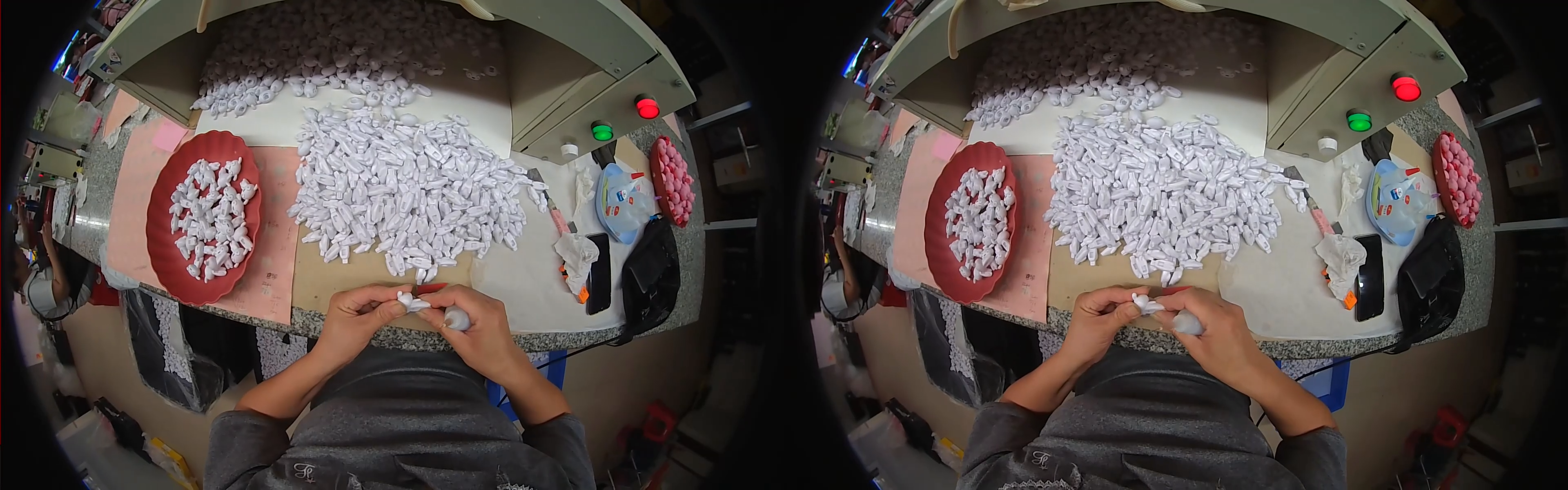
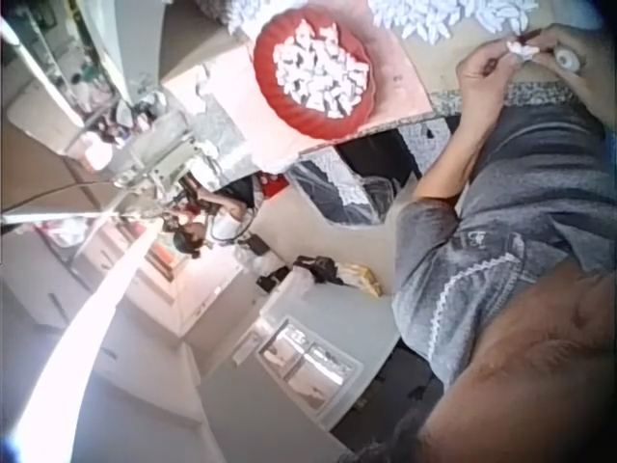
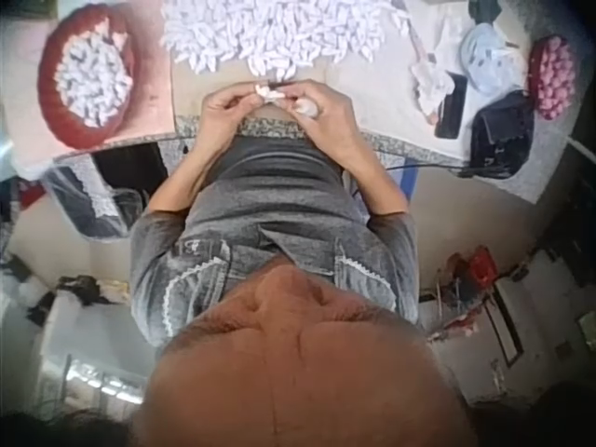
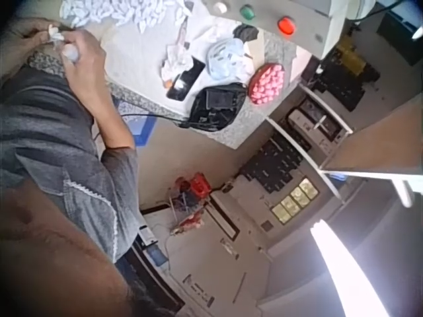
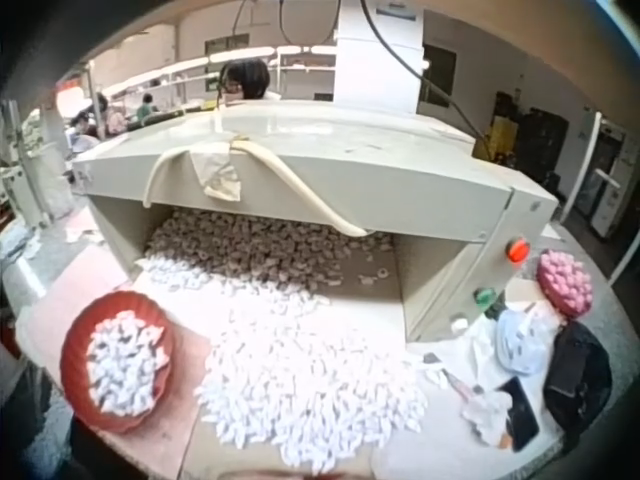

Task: The recorder is gluing and assembling small white components on a workbench in a production environment.

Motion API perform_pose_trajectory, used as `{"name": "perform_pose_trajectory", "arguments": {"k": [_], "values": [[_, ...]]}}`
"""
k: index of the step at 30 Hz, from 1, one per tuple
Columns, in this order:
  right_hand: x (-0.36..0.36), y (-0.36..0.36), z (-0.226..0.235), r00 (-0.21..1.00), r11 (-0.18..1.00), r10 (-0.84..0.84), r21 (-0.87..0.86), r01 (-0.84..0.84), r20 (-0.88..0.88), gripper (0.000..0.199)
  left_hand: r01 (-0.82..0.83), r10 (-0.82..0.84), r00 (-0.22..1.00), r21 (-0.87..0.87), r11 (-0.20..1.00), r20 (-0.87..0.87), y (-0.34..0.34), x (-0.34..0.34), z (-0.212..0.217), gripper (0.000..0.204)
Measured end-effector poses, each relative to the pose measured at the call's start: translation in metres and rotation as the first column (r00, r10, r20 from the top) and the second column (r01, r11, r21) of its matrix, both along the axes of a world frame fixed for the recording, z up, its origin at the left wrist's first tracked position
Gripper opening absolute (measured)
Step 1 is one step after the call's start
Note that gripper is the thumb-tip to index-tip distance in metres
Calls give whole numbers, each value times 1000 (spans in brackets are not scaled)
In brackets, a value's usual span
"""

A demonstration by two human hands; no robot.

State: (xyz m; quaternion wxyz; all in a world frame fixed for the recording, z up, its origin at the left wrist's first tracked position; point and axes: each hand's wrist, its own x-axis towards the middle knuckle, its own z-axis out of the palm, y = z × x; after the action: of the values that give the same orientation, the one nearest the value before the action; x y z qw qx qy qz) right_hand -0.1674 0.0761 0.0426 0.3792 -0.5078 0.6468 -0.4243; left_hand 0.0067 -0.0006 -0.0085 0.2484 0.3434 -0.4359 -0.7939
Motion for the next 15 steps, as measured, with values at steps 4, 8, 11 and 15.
{"name": "perform_pose_trajectory", "arguments": {"k": [4, 8, 11, 15], "values": [[0, -3, 2, 999, 998, 35, -44, -37, -39, 14, 35, -35, 999, -3, 999, -14, -5, 4, 4, 23], [3, 0, 1, 999, 1000, 21, -22, -22, -46, 16, -5, 5, 1000, -39, 999, -12, 0, 3, 3, 21], [5, 2, -4, 999, 999, 9, -32, -11, -45, 16, 23, -23, 1000, -17, 1000, 15, 1, 3, 2, 22], [5, -2, 4, 997, 994, -31, 102, 24, 73, 17, 31, -29, 999, -64, 997, 32, -4, 8, 13, 24]]}}
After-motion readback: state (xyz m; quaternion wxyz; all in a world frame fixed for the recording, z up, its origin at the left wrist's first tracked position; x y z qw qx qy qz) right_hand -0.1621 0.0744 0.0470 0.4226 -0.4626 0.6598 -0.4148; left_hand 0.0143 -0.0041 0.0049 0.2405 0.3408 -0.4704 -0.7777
